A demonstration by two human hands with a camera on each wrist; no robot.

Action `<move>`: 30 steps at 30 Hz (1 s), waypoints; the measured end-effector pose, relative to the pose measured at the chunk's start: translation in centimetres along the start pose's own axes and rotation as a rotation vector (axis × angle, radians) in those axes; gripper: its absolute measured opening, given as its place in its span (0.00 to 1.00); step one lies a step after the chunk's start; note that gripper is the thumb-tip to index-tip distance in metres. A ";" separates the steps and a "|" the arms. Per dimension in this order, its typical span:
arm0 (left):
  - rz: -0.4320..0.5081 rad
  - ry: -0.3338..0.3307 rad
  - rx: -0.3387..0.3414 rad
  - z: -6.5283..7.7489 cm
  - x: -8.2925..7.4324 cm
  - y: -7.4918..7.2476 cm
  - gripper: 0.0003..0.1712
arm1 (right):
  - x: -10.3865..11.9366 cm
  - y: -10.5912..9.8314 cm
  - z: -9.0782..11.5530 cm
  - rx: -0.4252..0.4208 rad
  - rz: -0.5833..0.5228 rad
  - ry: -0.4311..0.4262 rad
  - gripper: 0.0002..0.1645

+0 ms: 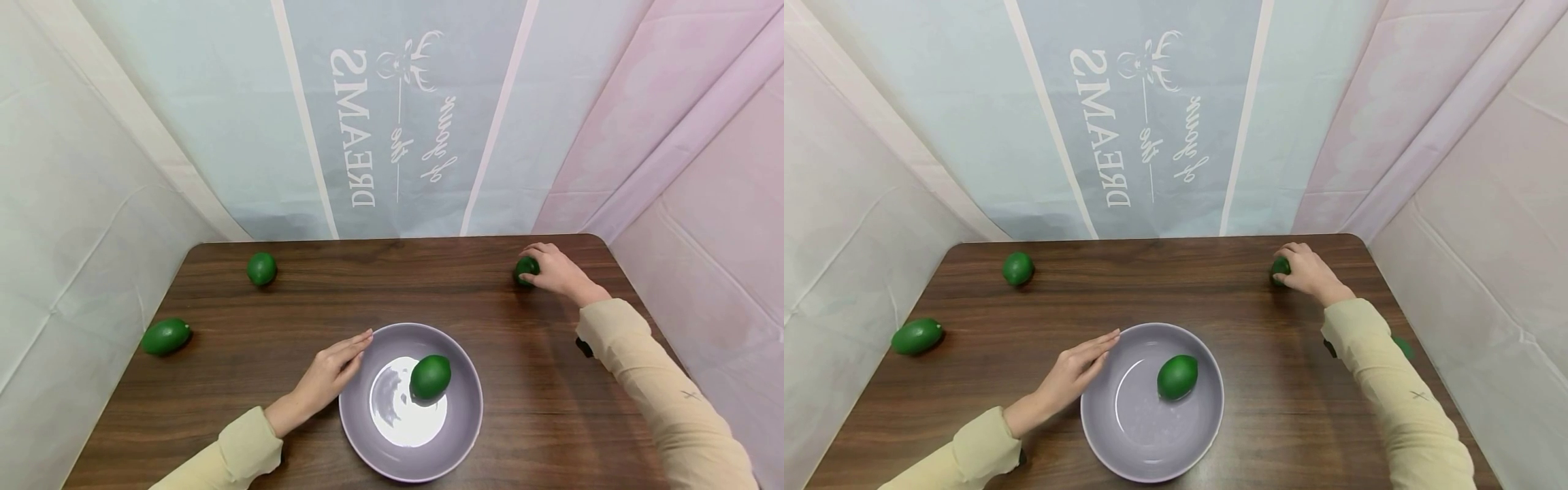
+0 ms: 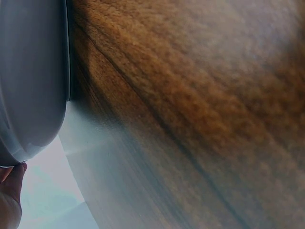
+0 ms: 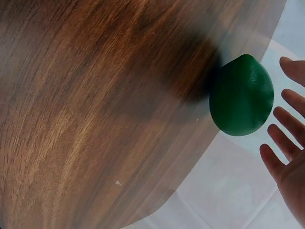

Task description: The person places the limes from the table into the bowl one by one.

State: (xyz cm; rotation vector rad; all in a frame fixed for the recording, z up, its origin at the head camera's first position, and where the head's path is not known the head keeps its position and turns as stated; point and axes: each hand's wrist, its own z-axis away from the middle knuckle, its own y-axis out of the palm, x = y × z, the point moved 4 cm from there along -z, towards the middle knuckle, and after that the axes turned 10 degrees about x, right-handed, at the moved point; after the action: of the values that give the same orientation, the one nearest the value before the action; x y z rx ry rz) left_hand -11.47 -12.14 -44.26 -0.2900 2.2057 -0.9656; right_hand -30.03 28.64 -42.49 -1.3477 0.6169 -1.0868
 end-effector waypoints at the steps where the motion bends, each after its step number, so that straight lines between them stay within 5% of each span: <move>1: 0.000 0.000 0.001 0.0 0.0 0.0 0.17 | 0.0 0.0 0.0 -0.002 -0.003 0.001 0.29; 30: -0.002 0.002 -0.001 0.0 0.0 0.0 0.18 | -1.3 1.5 -0.7 0.047 -0.064 0.037 0.37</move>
State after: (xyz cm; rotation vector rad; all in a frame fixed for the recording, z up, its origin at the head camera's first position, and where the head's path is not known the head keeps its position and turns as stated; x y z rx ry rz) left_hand -11.52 -12.15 -44.22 -0.2922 2.2087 -0.9663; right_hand -30.81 29.30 -44.31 -1.3171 0.5750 -1.1734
